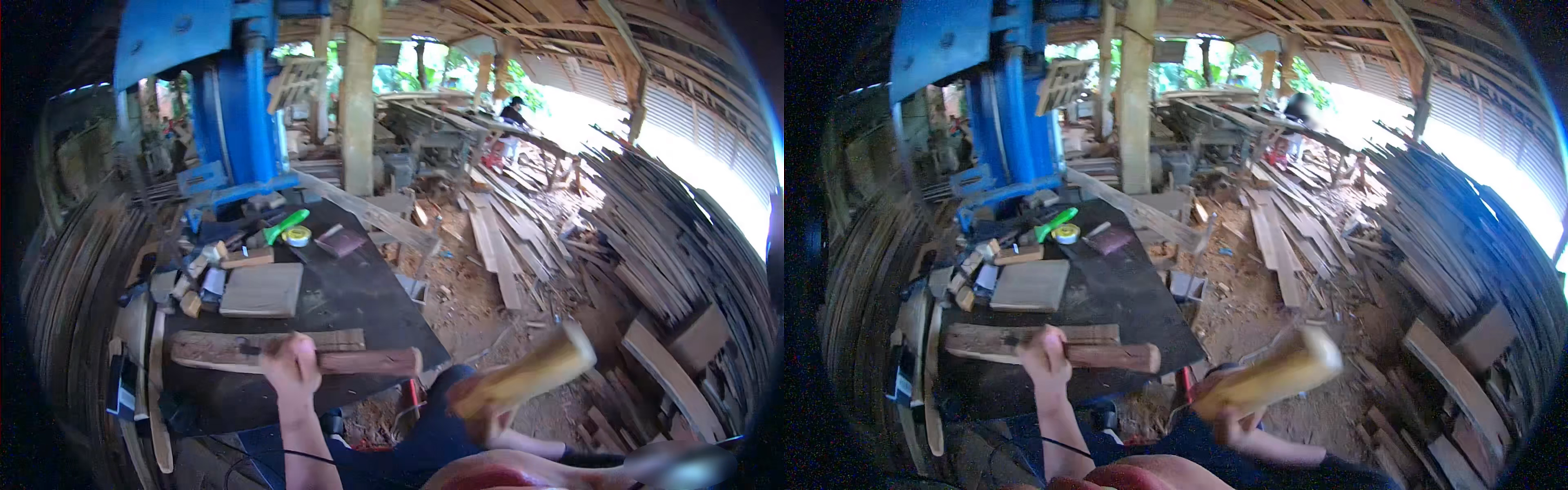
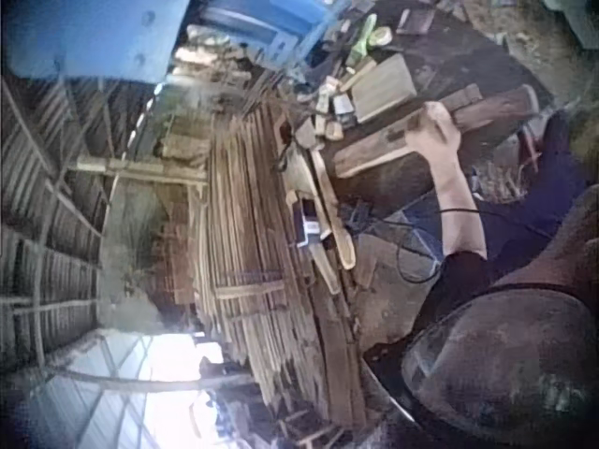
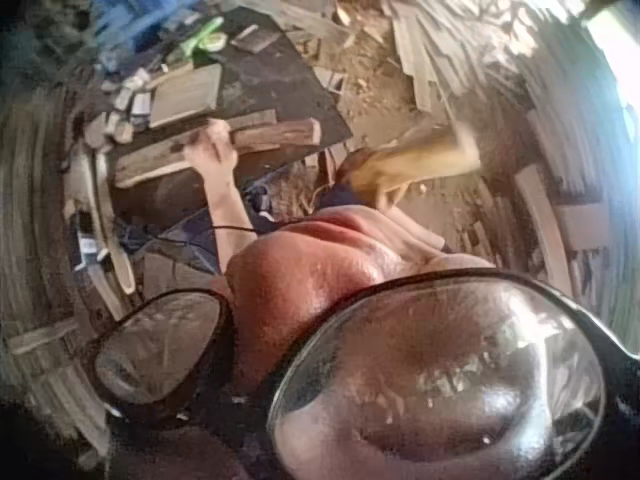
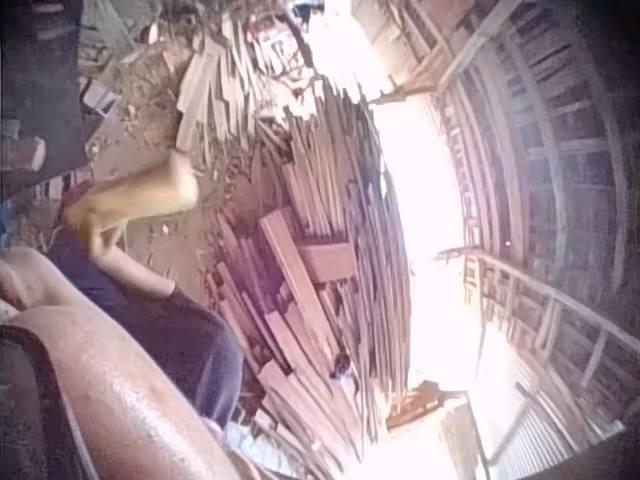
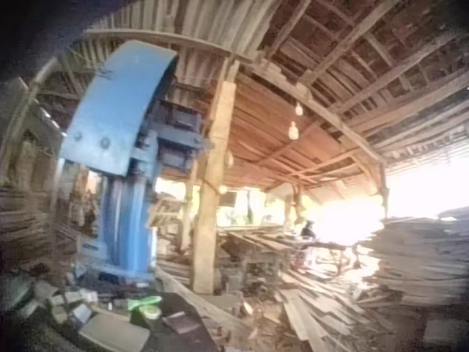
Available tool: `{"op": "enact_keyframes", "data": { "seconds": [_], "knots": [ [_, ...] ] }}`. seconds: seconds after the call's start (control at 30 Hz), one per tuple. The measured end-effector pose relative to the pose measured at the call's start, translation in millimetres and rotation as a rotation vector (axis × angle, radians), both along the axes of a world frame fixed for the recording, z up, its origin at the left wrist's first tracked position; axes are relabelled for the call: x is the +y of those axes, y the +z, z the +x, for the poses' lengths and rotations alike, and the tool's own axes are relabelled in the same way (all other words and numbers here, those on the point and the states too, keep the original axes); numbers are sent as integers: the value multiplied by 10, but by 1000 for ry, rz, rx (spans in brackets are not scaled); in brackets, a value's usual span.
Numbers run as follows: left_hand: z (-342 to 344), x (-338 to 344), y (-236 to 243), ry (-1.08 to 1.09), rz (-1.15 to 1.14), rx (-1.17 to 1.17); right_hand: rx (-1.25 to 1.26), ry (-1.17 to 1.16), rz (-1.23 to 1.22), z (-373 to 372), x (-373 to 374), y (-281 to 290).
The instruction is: The recorder is using a chisel and a mallet to shape a piece of wood at a workbench.
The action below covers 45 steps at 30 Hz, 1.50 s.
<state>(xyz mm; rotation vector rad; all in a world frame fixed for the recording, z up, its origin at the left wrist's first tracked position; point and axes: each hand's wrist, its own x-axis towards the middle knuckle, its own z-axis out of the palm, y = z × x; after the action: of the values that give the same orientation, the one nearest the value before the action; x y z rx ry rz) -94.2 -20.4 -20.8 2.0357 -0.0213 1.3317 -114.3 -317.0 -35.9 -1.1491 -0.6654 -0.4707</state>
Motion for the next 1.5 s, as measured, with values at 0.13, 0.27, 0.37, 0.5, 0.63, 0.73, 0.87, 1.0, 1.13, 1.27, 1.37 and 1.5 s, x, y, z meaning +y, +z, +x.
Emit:
{"op": "enact_keyframes", "data": {
  "seconds": [0.13,0.27,0.37,0.5,0.63,0.73,0.87,1.0,1.13,1.27,1.37,1.5],
  "knots": [
    [75,53,11,-5,107,-36,320,249,-427,187,-301,-552],
    [-11,-47,92,-76,0,-48,179,224,316,148,-181,-73],
    [20,1,67,-43,48,-38,-588,822,-19,775,-202,-172],
    [61,-6,147,-14,-15,-6,82,202,-416,155,-187,-236],
    [47,-48,164,-55,10,-68,-382,160,281,398,32,-41],
    [-46,-44,114,3,58,-12,-56,173,-53,142,-94,-281],
    [-62,47,13,59,32,25,247,316,-517,131,-275,-154],
    [-95,25,28,81,54,22,414,492,-803,440,-437,167],
    [94,-41,111,55,119,-101,1016,952,-1440,625,-404,214],
    [56,1,113,124,145,-85,54,95,-218,238,-87,67],
    [101,-81,107,76,141,-143,-39,155,-88,333,-37,134],
    [52,-78,98,64,120,-142,125,184,-219,300,-73,59]
  ]
}}
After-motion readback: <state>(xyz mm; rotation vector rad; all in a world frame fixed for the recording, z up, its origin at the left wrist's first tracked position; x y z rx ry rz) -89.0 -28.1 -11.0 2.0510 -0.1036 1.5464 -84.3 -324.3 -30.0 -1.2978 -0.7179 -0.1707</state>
